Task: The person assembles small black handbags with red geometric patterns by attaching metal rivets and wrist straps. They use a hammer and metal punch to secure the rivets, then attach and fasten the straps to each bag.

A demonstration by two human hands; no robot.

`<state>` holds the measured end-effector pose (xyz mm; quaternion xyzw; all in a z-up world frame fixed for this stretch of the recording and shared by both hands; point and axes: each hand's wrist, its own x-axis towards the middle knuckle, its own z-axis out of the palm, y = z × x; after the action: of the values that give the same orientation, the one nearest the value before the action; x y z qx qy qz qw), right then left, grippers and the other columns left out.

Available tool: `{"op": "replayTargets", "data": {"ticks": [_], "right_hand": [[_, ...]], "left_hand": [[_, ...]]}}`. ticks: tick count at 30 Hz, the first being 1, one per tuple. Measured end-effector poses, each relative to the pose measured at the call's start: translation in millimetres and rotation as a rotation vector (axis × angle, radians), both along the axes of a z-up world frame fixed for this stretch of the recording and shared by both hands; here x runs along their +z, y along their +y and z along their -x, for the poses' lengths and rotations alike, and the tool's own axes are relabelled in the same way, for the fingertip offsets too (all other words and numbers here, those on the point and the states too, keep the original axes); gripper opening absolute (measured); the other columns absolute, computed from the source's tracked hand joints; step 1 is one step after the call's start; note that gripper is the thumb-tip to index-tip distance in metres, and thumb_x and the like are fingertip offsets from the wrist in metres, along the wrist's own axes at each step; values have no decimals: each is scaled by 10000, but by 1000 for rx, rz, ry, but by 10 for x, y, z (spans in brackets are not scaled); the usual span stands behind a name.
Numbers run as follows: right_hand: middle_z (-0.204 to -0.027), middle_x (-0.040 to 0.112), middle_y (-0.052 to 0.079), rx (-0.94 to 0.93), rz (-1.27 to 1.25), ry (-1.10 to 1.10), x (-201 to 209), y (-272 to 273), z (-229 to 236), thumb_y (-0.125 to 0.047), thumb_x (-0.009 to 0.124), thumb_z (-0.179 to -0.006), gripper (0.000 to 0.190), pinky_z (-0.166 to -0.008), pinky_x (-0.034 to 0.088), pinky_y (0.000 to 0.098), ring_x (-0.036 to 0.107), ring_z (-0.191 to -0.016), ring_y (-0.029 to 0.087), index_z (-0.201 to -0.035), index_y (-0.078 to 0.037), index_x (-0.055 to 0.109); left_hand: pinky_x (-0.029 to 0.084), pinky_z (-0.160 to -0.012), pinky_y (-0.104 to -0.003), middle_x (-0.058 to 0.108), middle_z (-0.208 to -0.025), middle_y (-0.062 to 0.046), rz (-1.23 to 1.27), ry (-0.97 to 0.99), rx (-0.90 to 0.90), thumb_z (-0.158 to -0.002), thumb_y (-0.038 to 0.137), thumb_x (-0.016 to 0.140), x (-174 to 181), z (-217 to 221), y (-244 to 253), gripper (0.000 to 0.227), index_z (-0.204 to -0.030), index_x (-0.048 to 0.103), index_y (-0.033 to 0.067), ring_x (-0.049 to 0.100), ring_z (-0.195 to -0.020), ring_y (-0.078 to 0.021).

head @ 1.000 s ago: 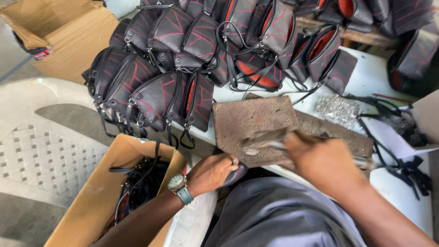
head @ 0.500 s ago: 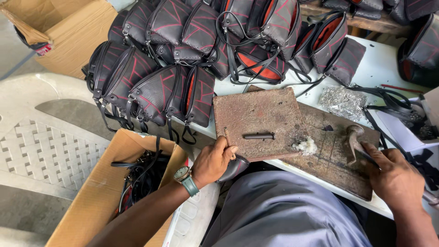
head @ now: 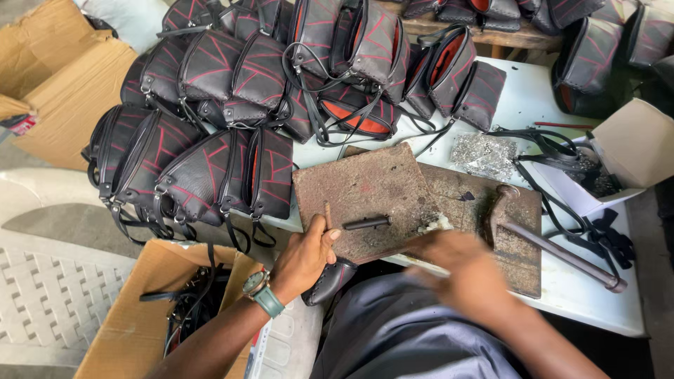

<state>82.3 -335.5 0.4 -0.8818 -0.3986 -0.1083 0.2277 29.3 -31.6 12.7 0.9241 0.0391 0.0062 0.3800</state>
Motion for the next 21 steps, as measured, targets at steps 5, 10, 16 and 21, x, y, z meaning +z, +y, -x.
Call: {"op": "replayTargets", "data": {"ticks": [5,10,16,21], "right_hand": [[-1032,624,112,371,-177,-30,205,801,74,-318,766,-827,379,-811,509,468,636,-954,347,-1113,-92,662],[-1163,617,114,9,-250,185,273,850,-128,-242,730,-883,373,-888,525,427,638,-1033,323,-1222,-118,638],[-1358,603,132,130,-39,-117,135,967,-395,-214,715,-815,544,-908,481,449,595,-1078,338,-1347,-137,632],[-1344,647,74,106,-108,-57,-146,922,-550,-229,702,-866,382,-977,490,389,603,-1102,290,-1233,-122,723]], "left_hand": [[522,-583,-513,692,-660,-187,-132,66,-112,-1033,330,527,119,-259,-72,261,-1144,503,94,717,-663,-395],[495,-578,-573,678,-723,-255,-237,68,-112,-949,361,633,126,-295,-168,551,-1429,443,168,659,-712,-477],[531,-670,-481,758,-812,-165,-116,27,-152,-866,333,743,293,-37,-112,678,-1442,438,144,717,-758,-373],[623,-779,-360,594,-1311,-109,134,55,-240,-811,183,771,271,133,118,610,-1368,553,64,746,-918,-260]]}}
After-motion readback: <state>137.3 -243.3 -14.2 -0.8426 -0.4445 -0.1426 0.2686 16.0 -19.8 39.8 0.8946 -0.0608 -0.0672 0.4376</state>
